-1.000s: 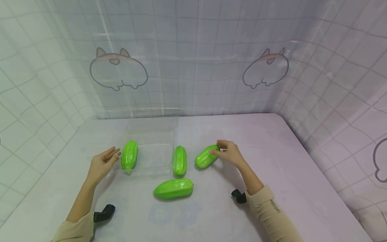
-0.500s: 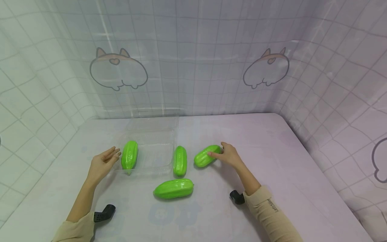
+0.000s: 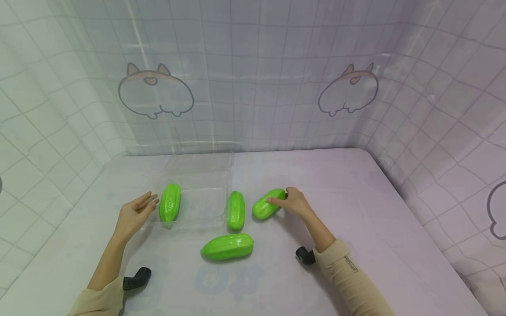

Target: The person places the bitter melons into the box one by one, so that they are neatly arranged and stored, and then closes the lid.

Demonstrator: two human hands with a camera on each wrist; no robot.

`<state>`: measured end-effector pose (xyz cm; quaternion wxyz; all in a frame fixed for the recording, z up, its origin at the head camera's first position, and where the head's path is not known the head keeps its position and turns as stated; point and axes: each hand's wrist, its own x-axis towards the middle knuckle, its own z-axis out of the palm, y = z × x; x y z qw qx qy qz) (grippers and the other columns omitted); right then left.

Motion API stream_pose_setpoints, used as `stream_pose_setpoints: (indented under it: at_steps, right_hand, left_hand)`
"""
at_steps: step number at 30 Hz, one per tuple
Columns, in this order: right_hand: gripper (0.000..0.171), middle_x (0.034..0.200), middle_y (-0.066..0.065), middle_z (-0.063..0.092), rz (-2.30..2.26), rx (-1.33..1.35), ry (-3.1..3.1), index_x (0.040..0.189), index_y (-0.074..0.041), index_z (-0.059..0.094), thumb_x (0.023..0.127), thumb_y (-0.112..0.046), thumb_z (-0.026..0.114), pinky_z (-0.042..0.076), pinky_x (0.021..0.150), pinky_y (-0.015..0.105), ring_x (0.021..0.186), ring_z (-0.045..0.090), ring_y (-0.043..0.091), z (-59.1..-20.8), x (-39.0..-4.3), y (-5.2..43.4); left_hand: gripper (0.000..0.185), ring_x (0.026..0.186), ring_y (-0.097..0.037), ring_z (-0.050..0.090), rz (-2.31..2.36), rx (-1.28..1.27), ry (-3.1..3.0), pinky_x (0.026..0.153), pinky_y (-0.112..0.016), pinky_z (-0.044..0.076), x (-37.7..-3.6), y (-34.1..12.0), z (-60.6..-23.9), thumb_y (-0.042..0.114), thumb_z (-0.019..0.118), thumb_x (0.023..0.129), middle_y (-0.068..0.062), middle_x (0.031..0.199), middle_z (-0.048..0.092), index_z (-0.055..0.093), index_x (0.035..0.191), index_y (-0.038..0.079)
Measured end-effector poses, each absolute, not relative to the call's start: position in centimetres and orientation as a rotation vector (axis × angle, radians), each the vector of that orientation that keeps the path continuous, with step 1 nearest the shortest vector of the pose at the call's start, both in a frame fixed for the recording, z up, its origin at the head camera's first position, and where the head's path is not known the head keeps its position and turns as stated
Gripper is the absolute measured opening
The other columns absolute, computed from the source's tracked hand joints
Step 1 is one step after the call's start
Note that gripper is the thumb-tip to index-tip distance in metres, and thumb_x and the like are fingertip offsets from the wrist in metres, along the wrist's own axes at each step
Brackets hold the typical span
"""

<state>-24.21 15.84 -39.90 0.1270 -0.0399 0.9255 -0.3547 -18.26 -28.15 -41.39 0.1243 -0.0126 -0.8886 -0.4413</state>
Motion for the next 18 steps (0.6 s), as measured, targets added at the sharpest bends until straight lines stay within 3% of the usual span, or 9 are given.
stream_pose_setpoints:
  at_steps: [4,6,8,13,18]
  right_hand:
    - [0.084,0.127,0.032,0.051,-1.144,-0.112,2.605,0.135,0.018,0.032,0.086,-0.042,0.065,0.043,0.097,0.049,0.093,0.065,0.031,-39.81,-24.4,15.54]
    - [0.082,0.12,0.029,0.056,-1.18,-0.092,2.566,0.134,0.018,0.034,0.086,-0.039,0.067,0.044,0.096,0.049,0.077,0.067,0.022,-39.68,-24.45,15.4]
    - [0.079,0.111,0.026,0.062,-1.19,-0.07,2.547,0.132,0.019,0.036,0.086,-0.037,0.067,0.044,0.095,0.048,0.072,0.065,0.017,-39.51,-24.51,15.3]
    - [0.07,0.102,0.023,0.065,-1.314,-0.011,2.417,0.13,0.02,0.039,0.086,-0.026,0.068,0.051,0.088,0.041,0.074,0.067,0.017,-39.27,-24.7,15.15]
    - [0.061,0.113,0.029,0.058,-1.516,0.022,2.202,0.13,0.021,0.037,0.088,-0.014,0.065,0.056,0.079,0.034,0.085,0.067,0.02,-39.46,-24.76,15.13]
  left_hand:
    - [0.047,0.111,-0.04,0.057,-1.293,-0.039,-2.597,0.074,0.0,0.04,-18.23,-28.2,-41.38,0.012,0.05,0.097,-0.026,0.127,0.054,0.039,0.135,-0.013]
    - [0.047,0.111,-0.04,0.057,-1.3,-0.041,-2.596,0.075,0.0,0.04,-18.22,-28.22,-41.39,0.012,0.05,0.097,-0.026,0.127,0.054,0.039,0.135,-0.013]
    - [0.047,0.111,-0.04,0.057,-1.306,-0.041,-2.59,0.074,0.001,0.04,-18.22,-28.23,-41.42,0.012,0.051,0.097,-0.026,0.127,0.054,0.039,0.135,-0.012]
    - [0.047,0.111,-0.039,0.057,-1.306,-0.04,-2.583,0.074,0.001,0.04,-18.28,-28.23,-41.55,0.011,0.051,0.096,-0.026,0.127,0.054,0.039,0.135,-0.013]
    - [0.047,0.111,-0.039,0.057,-1.301,-0.034,-2.585,0.075,0.001,0.04,-18.33,-28.2,-41.54,0.01,0.051,0.096,-0.025,0.127,0.054,0.039,0.135,-0.013]
